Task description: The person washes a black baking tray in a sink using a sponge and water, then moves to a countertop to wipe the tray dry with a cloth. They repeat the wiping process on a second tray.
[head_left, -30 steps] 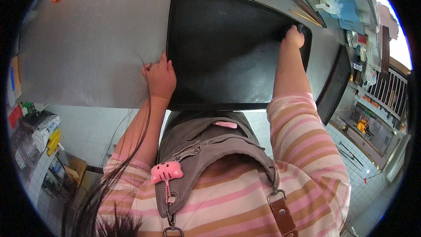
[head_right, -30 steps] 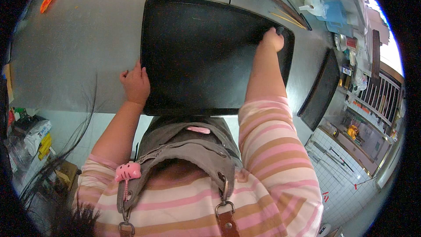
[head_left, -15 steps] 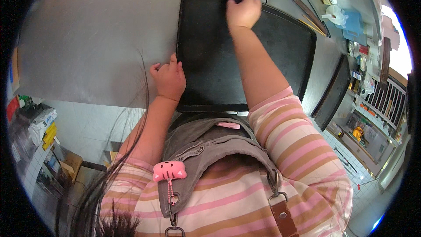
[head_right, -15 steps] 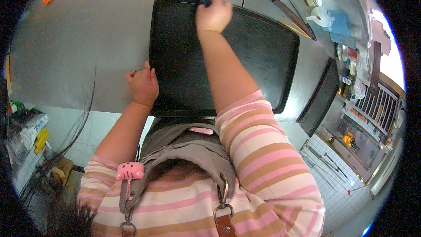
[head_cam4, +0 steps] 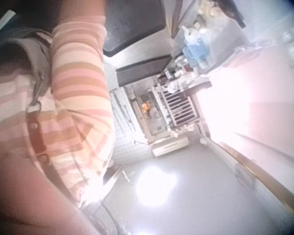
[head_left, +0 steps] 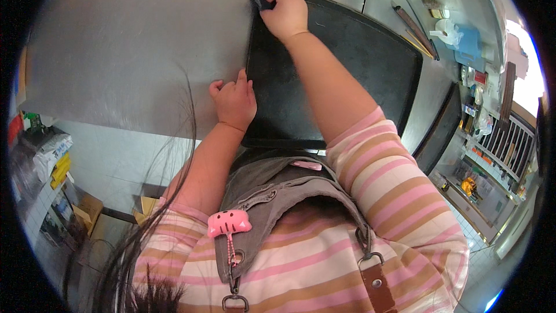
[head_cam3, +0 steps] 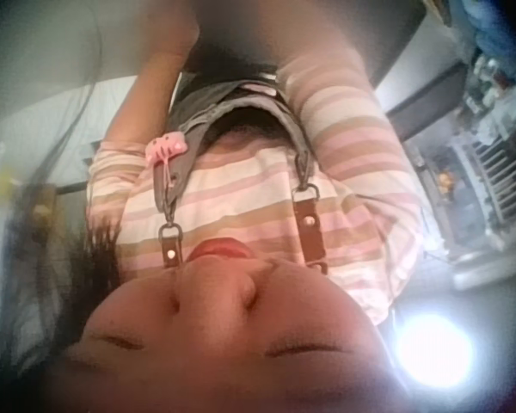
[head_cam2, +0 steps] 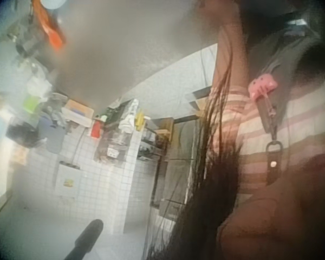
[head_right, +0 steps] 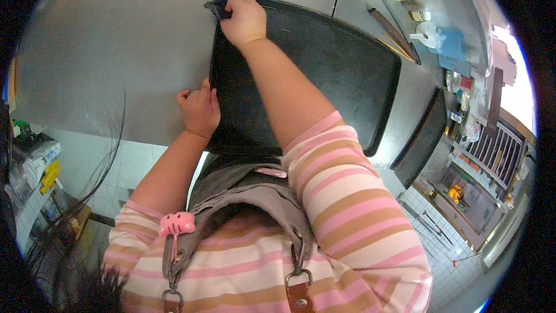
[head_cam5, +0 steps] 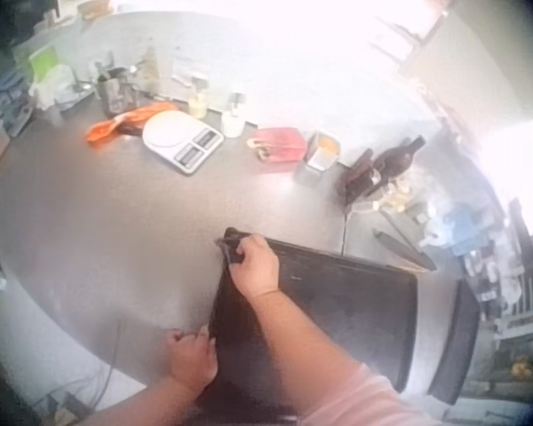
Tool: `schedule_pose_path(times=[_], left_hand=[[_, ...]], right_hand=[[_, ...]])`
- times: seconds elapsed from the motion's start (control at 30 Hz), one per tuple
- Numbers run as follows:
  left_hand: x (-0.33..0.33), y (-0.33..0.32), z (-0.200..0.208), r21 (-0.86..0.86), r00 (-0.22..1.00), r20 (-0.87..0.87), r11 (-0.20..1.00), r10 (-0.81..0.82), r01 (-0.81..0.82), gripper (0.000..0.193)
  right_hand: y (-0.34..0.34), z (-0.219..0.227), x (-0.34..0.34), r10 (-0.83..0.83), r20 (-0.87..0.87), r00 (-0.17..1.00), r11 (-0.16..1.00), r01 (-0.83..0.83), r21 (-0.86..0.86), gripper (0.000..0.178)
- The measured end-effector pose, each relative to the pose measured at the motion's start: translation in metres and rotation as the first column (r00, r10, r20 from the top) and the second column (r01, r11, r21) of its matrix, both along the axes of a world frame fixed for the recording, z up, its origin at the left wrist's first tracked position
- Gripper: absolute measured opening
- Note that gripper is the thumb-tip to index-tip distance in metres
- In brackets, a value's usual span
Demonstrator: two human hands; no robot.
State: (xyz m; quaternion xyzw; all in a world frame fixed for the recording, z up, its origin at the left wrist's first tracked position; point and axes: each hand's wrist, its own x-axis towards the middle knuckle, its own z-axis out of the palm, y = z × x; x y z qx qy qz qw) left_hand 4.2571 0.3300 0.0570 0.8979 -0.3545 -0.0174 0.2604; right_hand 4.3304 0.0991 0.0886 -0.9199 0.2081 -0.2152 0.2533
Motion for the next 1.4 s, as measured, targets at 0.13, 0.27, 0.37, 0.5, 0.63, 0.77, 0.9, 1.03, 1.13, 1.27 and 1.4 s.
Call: schedule_pose_path(times=[0.13, 0.27, 0.37, 0.5, 0.63, 0.77, 0.9, 1.03, 1.13, 1.27, 1.4], left_hand=[[0.002, 0.001, 0.0, 0.021, 1.0, -0.026, 1.0, -0.01, 0.01, 0.031], [0.004, 0.001, 0.002, 0.048, 0.997, -0.072, 0.999, -0.013, 0.017, 0.032], [0.003, 0.0, 0.006, 0.063, 0.996, -0.087, 0.998, -0.01, 0.016, 0.033], [0.003, 0.002, 0.009, 0.073, 0.994, -0.108, 0.997, 0.001, 0.006, 0.035], [0.004, 0.001, 0.006, 0.092, 0.996, -0.087, 0.996, -0.01, 0.018, 0.036], [0.004, 0.001, 0.007, 0.079, 0.993, -0.115, 0.997, -0.019, 0.028, 0.035], [0.005, 0.001, 0.011, 0.045, 0.993, -0.117, 0.999, -0.002, 0.008, 0.033], [0.004, 0.001, 0.011, 0.037, 0.992, -0.122, 0.999, 0.006, -0.002, 0.031], [0.004, 0.002, 0.008, 0.041, 0.994, -0.111, 0.999, 0.012, -0.007, 0.031], [0.003, 0.001, 0.008, 0.011, 0.995, -0.102, 1.0, 0.015, -0.014, 0.031], [0.003, 0.002, 0.007, -0.003, 0.995, -0.099, 1.0, 0.02, -0.021, 0.031]], right_hand=[[-0.026, 0.021, -0.016, 0.395, -0.331, 0.857, 0.914, -0.402, 0.049, 0.018], [-0.018, 0.039, -0.054, 0.64, -0.433, 0.635, 0.748, -0.643, 0.164, 0.023], [-0.019, 0.06, -0.072, 0.413, -0.191, 0.89, 0.911, -0.402, 0.094, 0.027], [-0.021, 0.051, -0.054, 0.021, -0.04, 0.999, 0.991, -0.026, -0.129, 0.033], [-0.013, 0.029, -0.029, 0.041, -0.367, 0.929, 0.895, -0.198, -0.401, 0.031], [-0.023, 0.0, -0.015, 0.071, -0.22, 0.973, 0.912, -0.153, -0.381, 0.028], [-0.023, -0.005, -0.011, -0.044, -0.154, 0.987, 0.923, -0.019, -0.383, 0.016], [-0.024, -0.015, -0.013, 0.053, -0.097, 0.994, 0.896, -0.09, -0.434, 0.022], [-0.015, -0.019, -0.017, 0.065, -0.088, 0.994, 0.871, -0.1, -0.481, 0.027], [-0.006, -0.012, -0.022, -0.012, -0.203, 0.979, 0.818, -0.107, -0.565, 0.028], [-0.003, 0.006, -0.018, -0.065, -0.493, 0.868, 0.816, -0.238, -0.527, 0.032]])
